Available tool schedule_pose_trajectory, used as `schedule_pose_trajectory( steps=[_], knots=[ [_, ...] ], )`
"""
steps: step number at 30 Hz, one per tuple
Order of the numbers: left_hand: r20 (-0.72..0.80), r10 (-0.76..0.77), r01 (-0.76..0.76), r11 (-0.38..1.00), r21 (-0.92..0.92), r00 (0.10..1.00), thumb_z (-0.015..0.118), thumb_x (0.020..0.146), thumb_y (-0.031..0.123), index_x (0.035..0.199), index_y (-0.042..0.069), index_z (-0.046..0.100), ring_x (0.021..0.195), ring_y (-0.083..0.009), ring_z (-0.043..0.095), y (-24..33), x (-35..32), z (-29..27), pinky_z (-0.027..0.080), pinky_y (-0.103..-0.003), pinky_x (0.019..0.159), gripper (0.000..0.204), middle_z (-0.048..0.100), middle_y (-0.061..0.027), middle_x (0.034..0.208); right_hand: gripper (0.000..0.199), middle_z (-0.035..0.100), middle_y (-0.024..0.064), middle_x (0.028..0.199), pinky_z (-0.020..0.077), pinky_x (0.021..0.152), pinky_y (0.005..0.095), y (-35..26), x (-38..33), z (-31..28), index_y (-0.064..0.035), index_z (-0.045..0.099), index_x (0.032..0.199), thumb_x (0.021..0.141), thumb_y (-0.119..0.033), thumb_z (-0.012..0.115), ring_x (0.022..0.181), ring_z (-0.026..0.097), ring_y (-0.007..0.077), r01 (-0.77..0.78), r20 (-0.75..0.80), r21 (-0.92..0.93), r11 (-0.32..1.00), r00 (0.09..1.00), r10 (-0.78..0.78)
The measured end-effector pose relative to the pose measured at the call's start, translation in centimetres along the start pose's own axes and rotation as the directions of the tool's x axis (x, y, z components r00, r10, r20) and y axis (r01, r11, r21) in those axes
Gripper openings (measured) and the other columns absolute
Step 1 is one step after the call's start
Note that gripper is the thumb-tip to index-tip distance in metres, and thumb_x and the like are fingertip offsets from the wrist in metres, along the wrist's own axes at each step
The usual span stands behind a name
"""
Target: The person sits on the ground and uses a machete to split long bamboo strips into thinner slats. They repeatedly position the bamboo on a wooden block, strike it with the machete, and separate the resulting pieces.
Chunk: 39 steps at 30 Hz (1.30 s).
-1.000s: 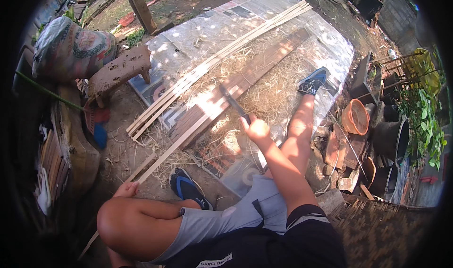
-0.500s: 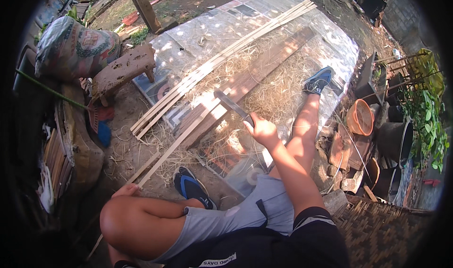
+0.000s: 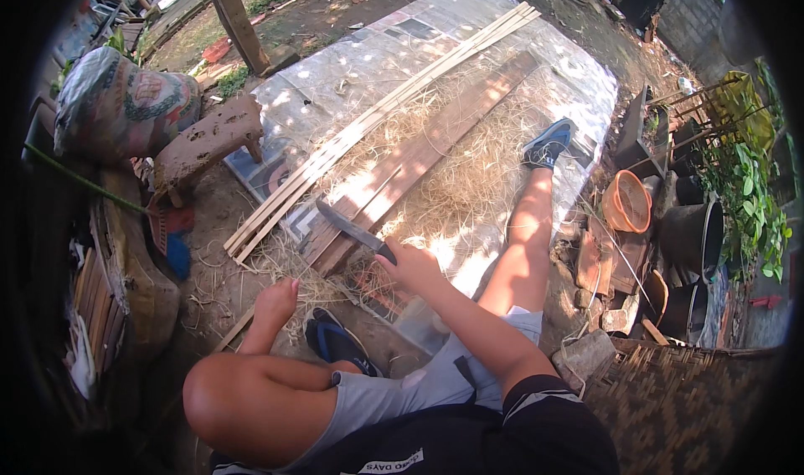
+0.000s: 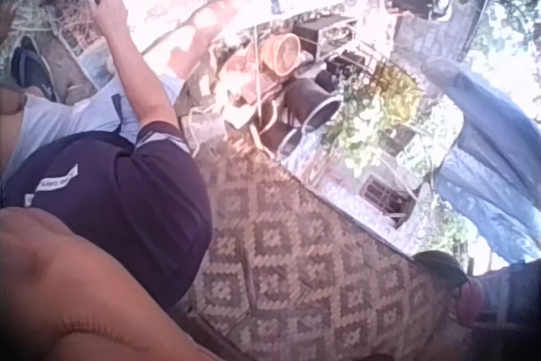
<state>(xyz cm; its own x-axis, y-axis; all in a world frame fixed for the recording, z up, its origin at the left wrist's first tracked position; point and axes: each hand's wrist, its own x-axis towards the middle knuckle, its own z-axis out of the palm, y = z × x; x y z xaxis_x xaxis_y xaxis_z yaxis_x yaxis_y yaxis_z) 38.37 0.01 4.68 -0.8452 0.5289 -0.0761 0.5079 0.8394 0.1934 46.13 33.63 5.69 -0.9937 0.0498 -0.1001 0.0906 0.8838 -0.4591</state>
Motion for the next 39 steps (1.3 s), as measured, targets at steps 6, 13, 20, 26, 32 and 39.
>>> schedule_pose_trajectory(
  steps=[6,13,20,26,32,39],
  knots=[
    [-0.002,-0.015,0.015,1.000,0.002,1.000,0.052,0.106,0.035,0.087,0.007,0.061,0.062,-0.0404,0.068,-0.5,-1.5,-0.1,0.054,-0.051,0.057,0.035,0.068,-0.0183,0.069,0.051,0.070,0.0141,0.080,0.0577,0.068,0.0478,1.3,0.0,-1.9,-0.0168,0.059,0.129,0.101,-0.059,0.052,0.079,0.073,0.0349,-0.065,0.047,-0.049,0.997,0.997,0.068],
    [0.064,-0.062,0.066,0.996,-0.054,0.996,0.051,0.106,0.036,0.088,0.006,0.065,0.069,-0.0421,0.070,-0.8,-2.9,-0.9,0.055,-0.054,0.063,0.038,0.069,-0.0205,0.072,0.045,0.069,0.0142,0.075,0.0591,0.068,0.0490,5.2,0.6,-2.4,-0.0132,0.061,0.115,0.100,-0.055,0.056,0.072,0.072,0.0373,-0.033,-0.176,-0.170,0.985,0.984,0.003],
    [0.221,-0.103,0.161,0.950,-0.267,0.970,0.046,0.107,0.035,0.090,0.002,0.070,0.078,-0.0502,0.066,-0.3,-2.2,-1.5,0.052,-0.060,0.073,0.044,0.067,-0.0286,0.077,0.051,0.072,0.0207,0.084,0.0576,0.073,0.0515,-0.1,1.0,-3.1,-0.0085,0.055,0.118,0.103,-0.057,0.048,0.081,0.072,0.0425,-0.081,0.124,-0.020,0.996,0.989,0.083],
    [0.240,-0.119,0.206,0.903,-0.377,0.963,0.045,0.107,0.033,0.089,0.002,0.070,0.080,-0.0499,0.065,-0.5,-4.8,-1.7,0.050,-0.059,0.075,0.044,0.067,-0.0287,0.080,0.050,0.074,0.0208,0.085,0.0583,0.073,0.0503,4.6,3.6,-3.2,-0.0100,0.059,0.119,0.102,-0.056,0.051,0.082,0.073,0.0416,-0.344,0.069,0.089,0.935,0.939,0.338],
    [0.380,-0.189,0.343,0.852,-0.394,0.906,0.046,0.107,0.038,0.083,0.000,0.069,0.070,-0.0405,0.067,-1.5,-3.9,-3.1,0.051,-0.050,0.069,0.050,0.066,-0.0231,0.071,0.051,0.071,0.0161,0.081,0.0577,0.066,0.0502,0.7,0.6,-2.3,-0.0132,0.059,0.124,0.101,-0.058,0.052,0.076,0.072,0.0385,-0.023,0.132,-0.051,0.998,0.991,0.030],
    [0.426,-0.151,0.382,0.757,-0.531,0.892,0.045,0.109,0.042,0.074,-0.001,0.064,0.059,-0.0253,0.056,-3.0,-3.0,-2.8,0.048,-0.042,0.065,0.058,0.059,-0.0129,0.061,0.056,0.070,0.0152,0.089,0.0571,0.066,0.0480,0.4,-0.8,0.3,-0.0196,0.058,0.132,0.098,-0.063,0.054,0.079,0.073,0.0342,-0.058,0.160,0.068,0.996,0.986,0.047]
  ],
)
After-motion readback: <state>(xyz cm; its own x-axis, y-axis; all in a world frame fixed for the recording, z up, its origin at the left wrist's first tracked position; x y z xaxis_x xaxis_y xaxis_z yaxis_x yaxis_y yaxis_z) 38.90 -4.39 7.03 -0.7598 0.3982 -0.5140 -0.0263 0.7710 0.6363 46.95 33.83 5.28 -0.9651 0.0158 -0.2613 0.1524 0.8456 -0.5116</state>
